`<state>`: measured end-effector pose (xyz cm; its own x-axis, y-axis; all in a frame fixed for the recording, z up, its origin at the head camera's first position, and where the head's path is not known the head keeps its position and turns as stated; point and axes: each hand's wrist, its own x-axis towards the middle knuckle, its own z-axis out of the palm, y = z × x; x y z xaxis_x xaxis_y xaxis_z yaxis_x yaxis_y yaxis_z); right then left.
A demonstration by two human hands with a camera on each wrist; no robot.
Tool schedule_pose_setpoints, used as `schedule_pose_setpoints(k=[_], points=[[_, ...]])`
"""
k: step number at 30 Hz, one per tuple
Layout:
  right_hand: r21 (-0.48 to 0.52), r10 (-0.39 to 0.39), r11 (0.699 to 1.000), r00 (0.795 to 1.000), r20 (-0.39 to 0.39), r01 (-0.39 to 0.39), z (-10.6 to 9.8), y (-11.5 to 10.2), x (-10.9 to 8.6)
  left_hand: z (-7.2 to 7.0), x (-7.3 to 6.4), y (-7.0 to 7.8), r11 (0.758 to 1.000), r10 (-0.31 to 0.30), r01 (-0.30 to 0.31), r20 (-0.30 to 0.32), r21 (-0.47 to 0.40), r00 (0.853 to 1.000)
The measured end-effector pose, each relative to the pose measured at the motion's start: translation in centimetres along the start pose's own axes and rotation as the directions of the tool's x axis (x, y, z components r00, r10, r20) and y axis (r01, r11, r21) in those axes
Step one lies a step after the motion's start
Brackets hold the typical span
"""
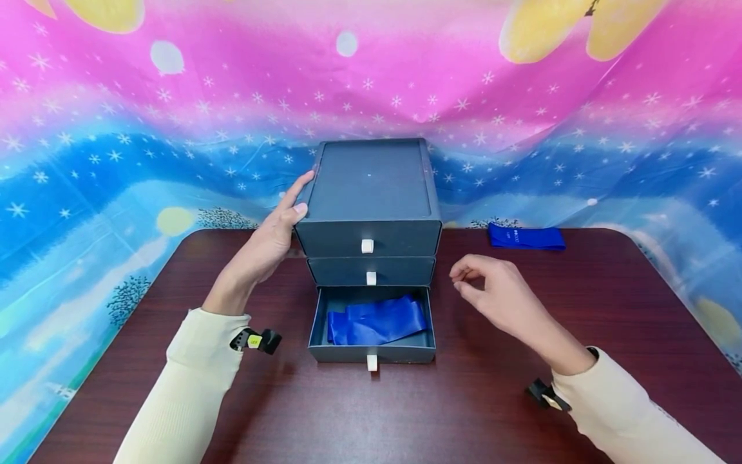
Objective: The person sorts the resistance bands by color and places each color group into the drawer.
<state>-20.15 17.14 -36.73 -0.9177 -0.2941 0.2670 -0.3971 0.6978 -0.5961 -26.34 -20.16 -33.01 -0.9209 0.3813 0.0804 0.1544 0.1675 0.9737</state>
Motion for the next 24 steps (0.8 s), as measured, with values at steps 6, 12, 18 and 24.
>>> schedule_pose_setpoints(k=[6,12,18,24], points=[[-0.010,0.003,1.000,1.000,-0.021,-0.003,-1.8,3.1,1.1,0.0,0.0,0.0,1.000,0.007,-0.007,0.003,-0.001,1.000],[-0.038,0.027,0.999,0.999,-0.038,-0.029,-3.6,6.8,2.1,0.0,-0.1,0.0,1.000,0.006,-0.006,0.001,0.000,1.000],[-0.072,0.132,0.989,0.991,0.013,-0.130,-5.2,10.1,2.8,0.0,-0.2,0.0,1.000,0.009,-0.009,0.002,0.012,1.000],[-0.073,0.181,0.982,0.980,0.080,-0.176,-6.3,13.0,3.6,0.0,-0.1,0.0,1.000,0.005,-0.005,0.001,0.022,1.000]])
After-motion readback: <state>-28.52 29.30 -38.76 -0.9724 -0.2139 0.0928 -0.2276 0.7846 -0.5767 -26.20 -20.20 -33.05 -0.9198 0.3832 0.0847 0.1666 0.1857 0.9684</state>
